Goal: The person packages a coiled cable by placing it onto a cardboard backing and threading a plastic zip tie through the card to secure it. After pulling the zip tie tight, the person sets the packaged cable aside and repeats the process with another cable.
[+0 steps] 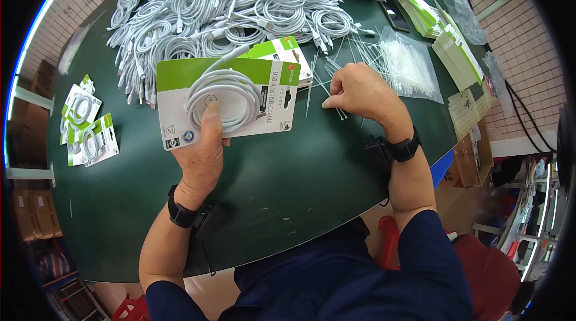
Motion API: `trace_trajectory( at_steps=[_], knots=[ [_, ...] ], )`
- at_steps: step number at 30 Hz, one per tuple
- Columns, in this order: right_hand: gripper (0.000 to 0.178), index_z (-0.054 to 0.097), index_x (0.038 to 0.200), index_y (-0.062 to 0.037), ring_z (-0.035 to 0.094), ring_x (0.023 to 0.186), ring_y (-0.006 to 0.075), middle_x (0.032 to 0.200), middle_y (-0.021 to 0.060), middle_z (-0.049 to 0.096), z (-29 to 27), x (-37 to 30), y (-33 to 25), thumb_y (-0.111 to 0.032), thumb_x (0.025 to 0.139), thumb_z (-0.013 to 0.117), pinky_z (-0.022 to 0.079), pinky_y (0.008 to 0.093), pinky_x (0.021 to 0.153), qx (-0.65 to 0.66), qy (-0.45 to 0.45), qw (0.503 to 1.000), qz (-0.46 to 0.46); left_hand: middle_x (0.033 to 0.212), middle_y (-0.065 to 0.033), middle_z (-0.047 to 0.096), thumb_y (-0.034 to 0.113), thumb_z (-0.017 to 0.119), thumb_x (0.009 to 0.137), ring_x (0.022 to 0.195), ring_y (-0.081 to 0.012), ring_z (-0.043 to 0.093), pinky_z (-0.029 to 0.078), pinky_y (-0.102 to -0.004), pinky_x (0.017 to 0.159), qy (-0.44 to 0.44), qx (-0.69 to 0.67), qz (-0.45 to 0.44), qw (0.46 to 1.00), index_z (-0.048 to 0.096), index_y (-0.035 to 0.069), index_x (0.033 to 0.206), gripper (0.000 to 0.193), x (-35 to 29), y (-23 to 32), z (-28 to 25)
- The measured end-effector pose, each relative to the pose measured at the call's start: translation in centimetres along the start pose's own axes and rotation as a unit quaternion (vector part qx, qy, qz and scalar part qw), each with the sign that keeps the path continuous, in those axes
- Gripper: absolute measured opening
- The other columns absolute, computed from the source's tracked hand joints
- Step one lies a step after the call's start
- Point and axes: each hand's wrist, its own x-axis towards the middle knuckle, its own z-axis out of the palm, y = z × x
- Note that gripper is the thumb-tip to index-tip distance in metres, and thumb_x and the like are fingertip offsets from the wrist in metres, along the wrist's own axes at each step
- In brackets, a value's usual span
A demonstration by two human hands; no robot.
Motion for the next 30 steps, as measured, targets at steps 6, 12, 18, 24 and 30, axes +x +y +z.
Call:
trace_trajectory(
  at_steps=[6,12,18,24,30],
  knots=[
    [0.017,0.07,0.079,0.0007,0.068,0.072,0.0355,0.072,0.0176,0.069,0.9,0.0,-0.5,-0.015,0.077,0.076,0.054,0.0423,0.068,-0.02,0.014,0.999,-0.033,0.104,-0.0106,0.065,0.012,0.068,0.091,0.067,-0.009,0.062,0.048,-0.0209,0.042,0.006,-0.004,0.004,1.0,0.05,-0.002,0.128,0.043,0.7,-0.1,-0.4],
    [0.013,0.066,0.073,0.0005,0.067,0.07,0.038,0.074,0.018,0.068,1.0,0.7,0.4,-0.011,0.077,0.071,0.053,0.0441,0.068,-0.032,0.049,0.998,-0.037,0.104,-0.0108,0.065,0.012,0.068,0.091,0.068,-0.0091,0.062,0.048,-0.0212,0.041,0.019,-0.011,0.01,1.0,0.049,-0.002,0.127,0.043,0.5,0.3,0.0],
    [0.007,0.066,0.081,0.0,0.063,0.063,0.0217,0.068,0.0093,0.065,-1.2,-0.2,0.0,-0.006,0.079,0.069,0.051,0.0348,0.061,0.098,0.052,0.993,-0.029,0.103,-0.0106,0.065,0.011,0.069,0.09,0.069,-0.0101,0.062,0.048,-0.0214,0.043,0.023,-0.006,0.003,1.0,0.052,-0.002,0.124,0.04,0.2,0.5,-0.2],
    [0.008,0.068,0.093,-0.0007,0.058,0.066,0.0083,0.073,0.0011,0.064,-2.2,-0.6,0.1,-0.004,0.086,0.069,0.047,0.0231,0.059,0.4,0.059,0.912,-0.069,0.097,-0.0091,0.066,0.009,0.067,0.091,0.067,-0.0127,0.062,0.047,-0.0246,0.047,-0.059,0.077,0.124,0.987,0.058,-0.002,0.115,0.028,-1.0,-2.2,-1.9],
    [0.013,0.069,0.102,0.0015,0.06,0.07,0.0093,0.083,0.0043,0.067,-1.8,-0.7,-0.3,-0.009,0.094,0.07,0.049,0.0221,0.063,0.605,0.13,0.777,-0.113,0.074,-0.0087,0.064,0.003,0.073,0.081,0.056,-0.0182,0.059,0.044,-0.0285,0.048,-0.265,0.222,0.27,0.899,0.067,-0.002,0.102,0.023,-0.7,-4.5,-4.2]
  ],
)
